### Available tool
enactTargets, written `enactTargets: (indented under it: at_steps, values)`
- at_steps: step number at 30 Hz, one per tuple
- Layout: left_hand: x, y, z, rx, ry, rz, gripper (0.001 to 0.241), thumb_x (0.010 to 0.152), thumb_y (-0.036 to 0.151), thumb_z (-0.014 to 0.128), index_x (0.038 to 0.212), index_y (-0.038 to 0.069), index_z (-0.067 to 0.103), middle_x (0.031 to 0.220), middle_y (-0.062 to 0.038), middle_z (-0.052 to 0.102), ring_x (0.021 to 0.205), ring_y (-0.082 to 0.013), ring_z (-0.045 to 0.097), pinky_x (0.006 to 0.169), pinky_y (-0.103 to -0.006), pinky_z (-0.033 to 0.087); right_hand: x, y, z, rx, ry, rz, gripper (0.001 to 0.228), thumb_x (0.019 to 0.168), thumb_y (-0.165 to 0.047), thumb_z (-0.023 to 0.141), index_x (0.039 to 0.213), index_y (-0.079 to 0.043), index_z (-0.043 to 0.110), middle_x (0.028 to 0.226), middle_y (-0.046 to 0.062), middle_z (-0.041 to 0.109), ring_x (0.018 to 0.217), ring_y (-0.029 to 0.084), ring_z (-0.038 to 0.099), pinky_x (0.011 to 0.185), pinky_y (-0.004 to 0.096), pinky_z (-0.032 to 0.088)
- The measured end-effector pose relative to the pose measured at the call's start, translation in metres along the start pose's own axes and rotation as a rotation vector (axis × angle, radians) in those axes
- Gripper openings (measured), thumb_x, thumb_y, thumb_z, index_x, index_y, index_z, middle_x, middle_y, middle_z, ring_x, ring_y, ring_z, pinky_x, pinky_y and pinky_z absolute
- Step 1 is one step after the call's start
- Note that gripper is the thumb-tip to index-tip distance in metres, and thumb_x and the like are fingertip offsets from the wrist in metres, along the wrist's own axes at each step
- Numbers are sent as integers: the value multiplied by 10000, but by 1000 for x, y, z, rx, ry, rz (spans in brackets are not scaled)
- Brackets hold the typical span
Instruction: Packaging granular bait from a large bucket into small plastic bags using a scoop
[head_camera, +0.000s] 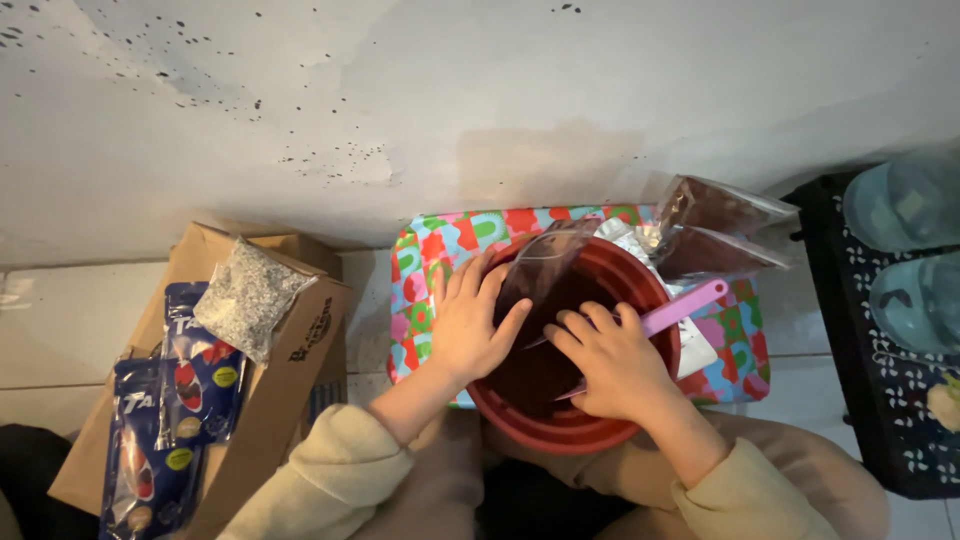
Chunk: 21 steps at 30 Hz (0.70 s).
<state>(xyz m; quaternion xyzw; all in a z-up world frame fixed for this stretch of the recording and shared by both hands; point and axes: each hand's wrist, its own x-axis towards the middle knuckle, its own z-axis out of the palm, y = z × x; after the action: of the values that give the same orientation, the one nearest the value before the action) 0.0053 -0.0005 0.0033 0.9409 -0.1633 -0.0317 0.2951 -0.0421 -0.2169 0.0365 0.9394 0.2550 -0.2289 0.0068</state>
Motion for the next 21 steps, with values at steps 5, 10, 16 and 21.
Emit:
enactTargets:
  at_steps: [5,10,16,21]
  values:
    - [-2,2,-3,0,-5,8,565,992,543,551,1394,146,549,1505,-192,463,1407,-410,411,1168,-695,148,1,2,9,21,61,-22,818,630,-460,884,1339,-227,548,1448,43,495,1392,329,377,1065,601,282]
    - [-1,-2,3,28,14,8,571,982,557,561,1388,156,561,1504,-181,468,1410,-399,412,1170,-690,141,4,5,14,23,87,-37,790,609,-452,898,1293,-207,588,1421,50,519,1371,334,398,1048,601,299]
    - [-1,-1,2,4,47,31,552,969,539,587,1382,173,569,1485,-174,488,1394,-401,436,1160,-707,159,6,4,16,11,59,2,870,605,-471,894,1364,-240,538,1424,21,509,1379,301,391,1051,571,305]
    - [0,-1,4,63,37,31,557,966,548,597,1347,142,589,1483,-184,487,1384,-409,447,1149,-718,180,6,3,14,14,65,1,890,604,-464,896,1386,-246,530,1434,21,508,1385,301,385,1053,584,307]
